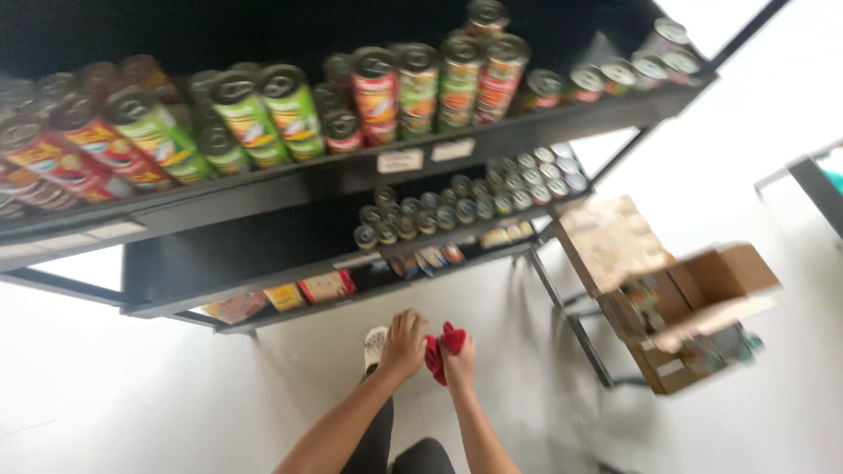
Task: Wiping canned food items with a cloth and placing them onto grocery store shelves.
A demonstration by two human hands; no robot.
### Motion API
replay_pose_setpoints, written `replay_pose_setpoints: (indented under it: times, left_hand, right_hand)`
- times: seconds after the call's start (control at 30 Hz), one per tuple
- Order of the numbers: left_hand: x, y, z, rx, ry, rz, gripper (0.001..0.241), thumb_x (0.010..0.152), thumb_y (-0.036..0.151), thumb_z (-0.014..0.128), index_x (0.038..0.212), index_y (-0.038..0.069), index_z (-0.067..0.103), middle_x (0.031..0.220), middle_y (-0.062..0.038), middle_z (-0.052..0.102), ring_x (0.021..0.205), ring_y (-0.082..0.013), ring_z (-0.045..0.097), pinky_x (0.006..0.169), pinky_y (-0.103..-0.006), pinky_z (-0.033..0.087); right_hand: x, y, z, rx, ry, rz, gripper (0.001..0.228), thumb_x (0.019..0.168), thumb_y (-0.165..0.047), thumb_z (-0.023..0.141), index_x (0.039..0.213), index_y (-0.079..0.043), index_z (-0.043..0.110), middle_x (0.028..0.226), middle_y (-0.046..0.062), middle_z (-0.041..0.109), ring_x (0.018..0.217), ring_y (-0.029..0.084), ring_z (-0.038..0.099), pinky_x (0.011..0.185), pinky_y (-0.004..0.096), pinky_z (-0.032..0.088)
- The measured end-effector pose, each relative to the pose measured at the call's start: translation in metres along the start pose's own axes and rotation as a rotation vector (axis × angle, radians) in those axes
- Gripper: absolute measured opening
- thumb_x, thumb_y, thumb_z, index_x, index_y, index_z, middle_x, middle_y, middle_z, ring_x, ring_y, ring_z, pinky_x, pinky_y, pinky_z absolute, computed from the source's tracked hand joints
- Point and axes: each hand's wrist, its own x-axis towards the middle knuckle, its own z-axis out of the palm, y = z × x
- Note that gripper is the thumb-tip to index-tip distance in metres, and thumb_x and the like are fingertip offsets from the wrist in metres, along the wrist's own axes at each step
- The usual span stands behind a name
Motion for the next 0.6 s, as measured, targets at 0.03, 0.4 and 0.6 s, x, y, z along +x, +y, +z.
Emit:
replay_pose_setpoints:
  times: [0.03, 0.4, 0.6]
  left_hand:
    - [-0.020, 0.013, -0.002, -0.014, -0.032, 0.021, 0.044, 0.080, 0.022, 0.074, 0.121, 0.015, 0.058, 0.123, -0.009, 0.048, 0.115, -0.0347, 0.053, 0.095, -0.0470, 0.052]
    - [-0.032, 0.086, -0.004, -0.010, -0.623, 0.120, 0.042, 0.085, 0.024, 0.075, 0.123, 0.023, 0.056, 0.129, -0.003, 0.041, 0.125, -0.0316, 0.045, 0.103, -0.0460, 0.046]
    - [0.082, 0.112, 0.030, -0.067, -0.753, 0.097, 0.029, 0.091, 0.020, 0.071, 0.116, 0.021, 0.058, 0.130, -0.003, 0.041, 0.132, -0.0316, 0.041, 0.107, -0.0508, 0.043]
  right_hand:
    - [-0.016, 0.006, -0.020, 0.002, 0.031, 0.027, 0.026, 0.083, -0.020, 0.076, 0.099, -0.007, 0.061, 0.103, 0.015, 0.054, 0.101, 0.034, 0.062, 0.097, 0.044, 0.045]
    - [-0.032, 0.051, -0.210, -0.140, 0.416, 0.269, 0.047, 0.079, -0.036, 0.086, 0.113, -0.009, 0.068, 0.110, 0.017, 0.072, 0.113, 0.035, 0.068, 0.099, 0.047, 0.052]
    - [0.003, -0.116, -0.257, 0.211, 0.651, 0.327, 0.051, 0.082, -0.022, 0.079, 0.124, 0.001, 0.063, 0.119, 0.028, 0.068, 0.120, 0.044, 0.063, 0.105, 0.052, 0.048]
